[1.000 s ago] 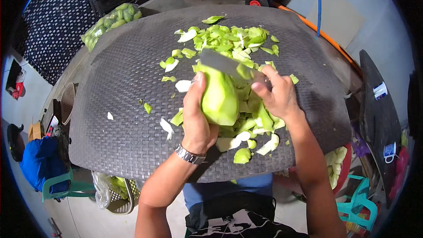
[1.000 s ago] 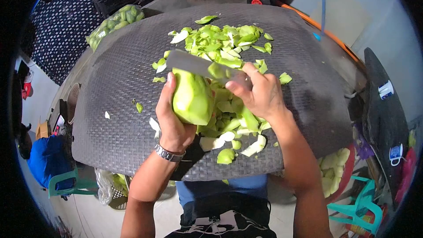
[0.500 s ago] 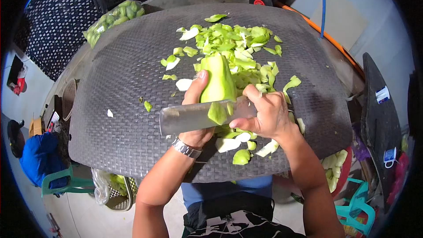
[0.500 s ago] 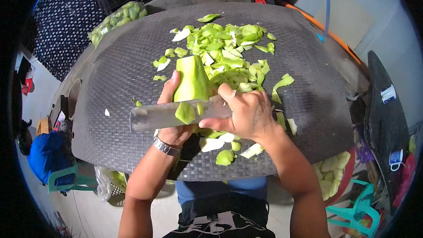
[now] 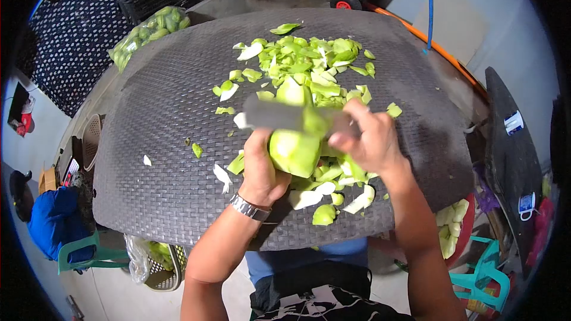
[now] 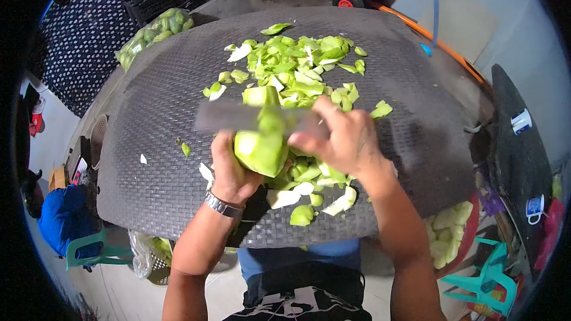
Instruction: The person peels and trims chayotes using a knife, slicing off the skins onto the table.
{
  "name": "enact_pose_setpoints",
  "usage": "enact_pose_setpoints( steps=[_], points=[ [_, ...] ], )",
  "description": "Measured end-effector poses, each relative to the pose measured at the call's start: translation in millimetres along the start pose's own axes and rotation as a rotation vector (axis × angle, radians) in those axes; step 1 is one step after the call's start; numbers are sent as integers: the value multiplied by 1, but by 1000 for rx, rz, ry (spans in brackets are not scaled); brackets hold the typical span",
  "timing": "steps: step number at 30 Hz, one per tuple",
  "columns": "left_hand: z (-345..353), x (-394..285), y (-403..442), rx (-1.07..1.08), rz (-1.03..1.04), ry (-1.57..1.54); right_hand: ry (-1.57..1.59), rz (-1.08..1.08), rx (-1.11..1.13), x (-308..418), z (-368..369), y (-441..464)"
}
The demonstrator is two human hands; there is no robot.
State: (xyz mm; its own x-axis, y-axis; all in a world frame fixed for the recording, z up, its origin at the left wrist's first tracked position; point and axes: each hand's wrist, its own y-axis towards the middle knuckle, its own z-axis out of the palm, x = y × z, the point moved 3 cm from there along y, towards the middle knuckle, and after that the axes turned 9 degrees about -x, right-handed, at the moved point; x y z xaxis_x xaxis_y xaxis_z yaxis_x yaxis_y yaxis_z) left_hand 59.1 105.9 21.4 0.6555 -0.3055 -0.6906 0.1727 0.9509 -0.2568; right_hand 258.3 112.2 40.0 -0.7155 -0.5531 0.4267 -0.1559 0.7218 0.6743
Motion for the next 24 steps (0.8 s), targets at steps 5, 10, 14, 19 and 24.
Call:
enact_pose_setpoints(
  steps=[5, 10, 14, 19, 24],
  points=[
    [-4, 4, 3, 39, 43, -15, 50, -117, 9, 27, 9, -6],
    [-10, 7, 4, 7, 71, 95, 34, -144, 11, 16, 6, -5],
    [-12, 9, -6, -51, 111, -91, -34, -78, -2, -6, -2, 0],
    [-8, 1, -2, 35, -79, -14, -105, -5, 29, -41, -16, 6],
    [-2, -2, -2, 137, -146, -15, -240, 287, 41, -59, -30, 9]
  ],
)
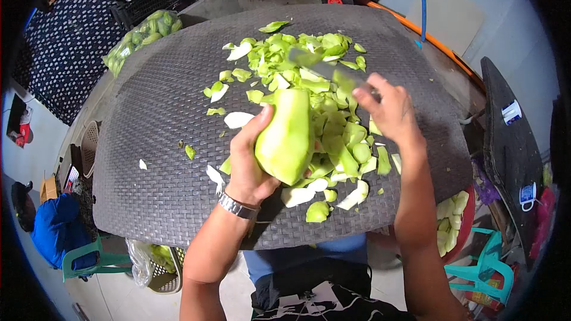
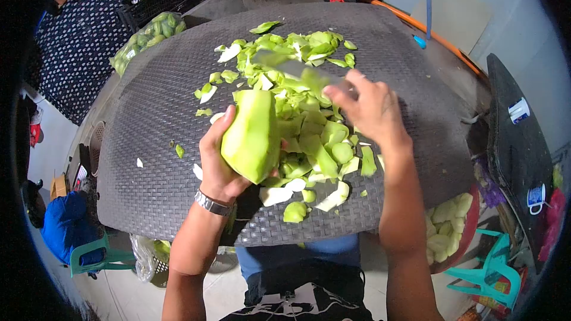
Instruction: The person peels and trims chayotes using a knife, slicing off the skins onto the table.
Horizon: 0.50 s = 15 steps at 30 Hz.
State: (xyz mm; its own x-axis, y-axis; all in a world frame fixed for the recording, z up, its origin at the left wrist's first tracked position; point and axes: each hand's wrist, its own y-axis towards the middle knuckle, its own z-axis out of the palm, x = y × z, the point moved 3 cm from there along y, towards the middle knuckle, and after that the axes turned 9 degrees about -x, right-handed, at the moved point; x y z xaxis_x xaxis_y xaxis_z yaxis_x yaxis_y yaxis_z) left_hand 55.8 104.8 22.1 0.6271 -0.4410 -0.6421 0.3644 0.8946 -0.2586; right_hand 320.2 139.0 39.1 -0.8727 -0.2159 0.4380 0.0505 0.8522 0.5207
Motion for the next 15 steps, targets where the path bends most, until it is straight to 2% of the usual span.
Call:
enact_pose_setpoints(
  steps=[3, 6, 9, 12, 15],
  points=[
    [5, 2, -2, 28, -4, 69, 36, 175, 74, -13, -13, 4],
    [0, 1, 0, 8, -64, -133, 116, 195, 108, -10, -7, 2],
    [-10, 0, 11, -170, 100, -162, 18, 158, 157, 9, -12, -1],
    [-11, -4, 9, -191, 135, -88, -145, 106, 32, 18, -6, -5],
    [-4, -6, 4, 75, 57, -9, -123, 89, 34, 27, -4, -6]
  ],
)
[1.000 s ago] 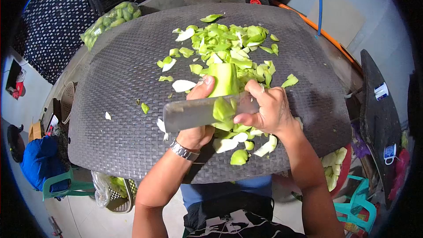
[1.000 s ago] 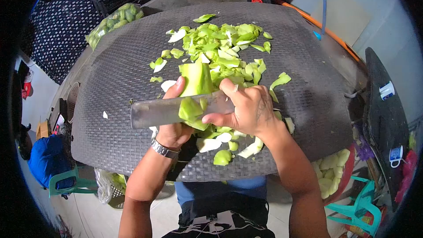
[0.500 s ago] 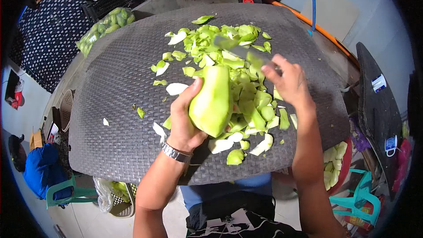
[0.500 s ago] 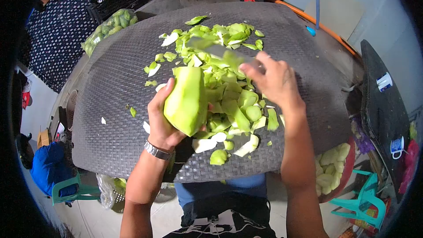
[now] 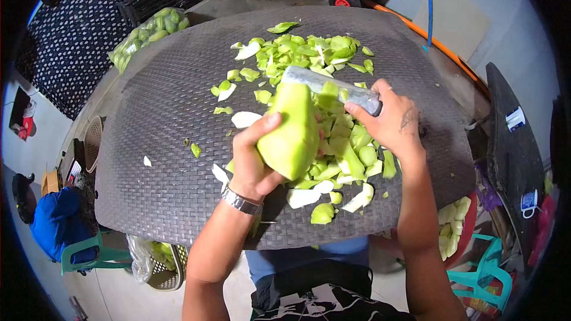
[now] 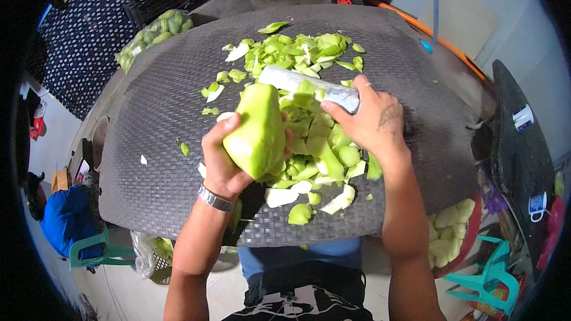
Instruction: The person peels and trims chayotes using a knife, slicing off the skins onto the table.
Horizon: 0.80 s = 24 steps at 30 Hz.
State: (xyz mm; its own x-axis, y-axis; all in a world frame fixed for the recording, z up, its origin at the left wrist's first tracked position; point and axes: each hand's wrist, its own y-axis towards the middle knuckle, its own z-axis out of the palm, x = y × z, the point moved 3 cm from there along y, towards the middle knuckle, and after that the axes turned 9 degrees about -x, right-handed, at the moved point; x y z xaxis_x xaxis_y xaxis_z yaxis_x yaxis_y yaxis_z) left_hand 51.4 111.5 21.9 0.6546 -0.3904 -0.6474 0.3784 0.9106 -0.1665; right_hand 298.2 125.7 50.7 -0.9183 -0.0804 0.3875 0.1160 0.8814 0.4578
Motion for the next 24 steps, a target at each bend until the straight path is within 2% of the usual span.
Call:
enact_pose_setpoints(
  steps=[3, 8, 13, 18, 19, 21, 24],
  points=[
    [15, 6, -3, 199, -36, 121, 123, -125, -34, 9, 8, -8],
    [23, 20, -7, 191, -153, 211, 197, -203, 0, 22, 10, -20],
    [18, 9, -4, 133, -90, 266, 204, -98, -12, 19, 6, -15],
    [8, -12, 1, -17, 133, 220, 85, 48, -90, -1, 0, -4],
    [3, -13, 1, 85, 102, 53, 89, 67, -90, -5, 0, -4],
    [-6, -16, 2, 4, 71, -79, 97, 105, -89, -12, 1, -3],
    [-6, -13, 4, -114, 123, -106, 105, 35, -166, -4, -2, -5]
  ],
)
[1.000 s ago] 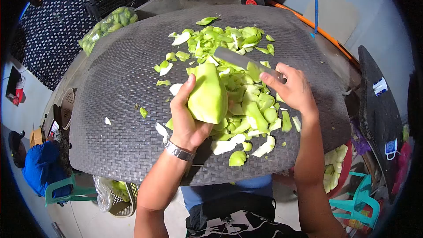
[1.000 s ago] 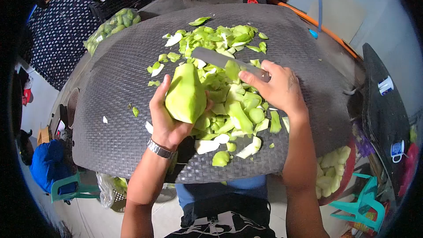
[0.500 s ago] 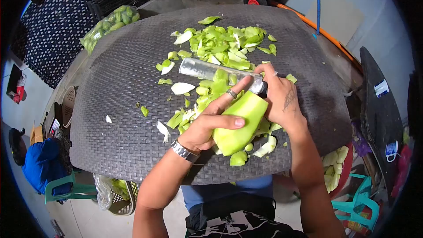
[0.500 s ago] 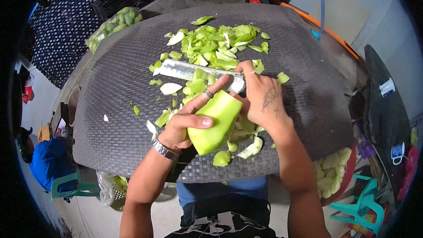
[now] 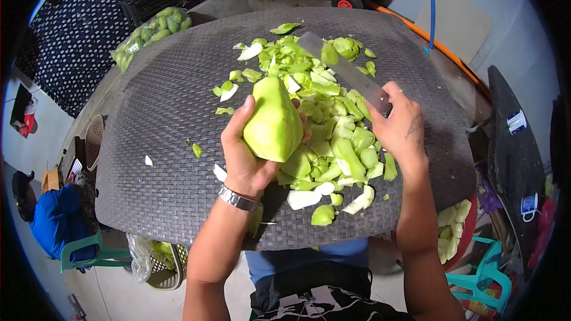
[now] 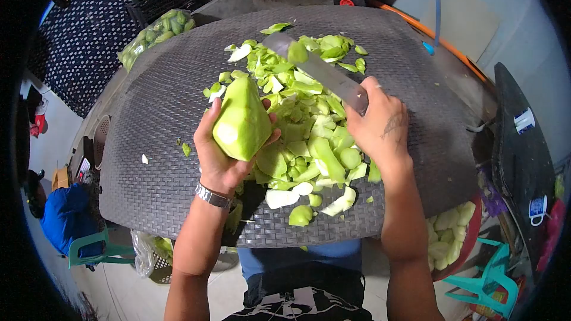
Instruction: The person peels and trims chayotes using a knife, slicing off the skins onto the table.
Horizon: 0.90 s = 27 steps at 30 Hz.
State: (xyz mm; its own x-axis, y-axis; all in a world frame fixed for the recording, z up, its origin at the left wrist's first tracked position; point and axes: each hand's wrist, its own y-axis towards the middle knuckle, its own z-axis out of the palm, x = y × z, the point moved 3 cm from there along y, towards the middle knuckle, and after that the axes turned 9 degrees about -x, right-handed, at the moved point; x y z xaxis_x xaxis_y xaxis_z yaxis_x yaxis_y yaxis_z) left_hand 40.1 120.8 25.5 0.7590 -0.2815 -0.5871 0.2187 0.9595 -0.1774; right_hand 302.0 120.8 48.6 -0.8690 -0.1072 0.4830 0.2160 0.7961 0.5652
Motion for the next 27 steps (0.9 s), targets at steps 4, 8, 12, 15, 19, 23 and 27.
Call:
enact_pose_setpoints(
  steps=[4, 8, 12, 15, 19, 23, 27],
  points=[
    [-7, 7, 4, -60, -77, -113, 230, -37, -21, 2, 6, -3],
    [-4, 5, 0, -112, -102, -66, 625, 204, -5, 6, -5, 1],
    [-9, 3, 3, -81, -113, -65, 322, 335, 360, 3, -22, 0],
    [-12, 0, 7, -91, -92, -72, 131, 308, 588, -20, -12, -3],
    [-1, 0, 2, -205, -56, -99, 519, 425, 589, -5, -26, 2],
    [-9, 2, 4, -225, -61, -82, 606, 171, 288, 9, -2, -10],
    [-11, 8, 6, -209, -84, -64, 450, -261, 104, 52, 1, -27]
  ],
)
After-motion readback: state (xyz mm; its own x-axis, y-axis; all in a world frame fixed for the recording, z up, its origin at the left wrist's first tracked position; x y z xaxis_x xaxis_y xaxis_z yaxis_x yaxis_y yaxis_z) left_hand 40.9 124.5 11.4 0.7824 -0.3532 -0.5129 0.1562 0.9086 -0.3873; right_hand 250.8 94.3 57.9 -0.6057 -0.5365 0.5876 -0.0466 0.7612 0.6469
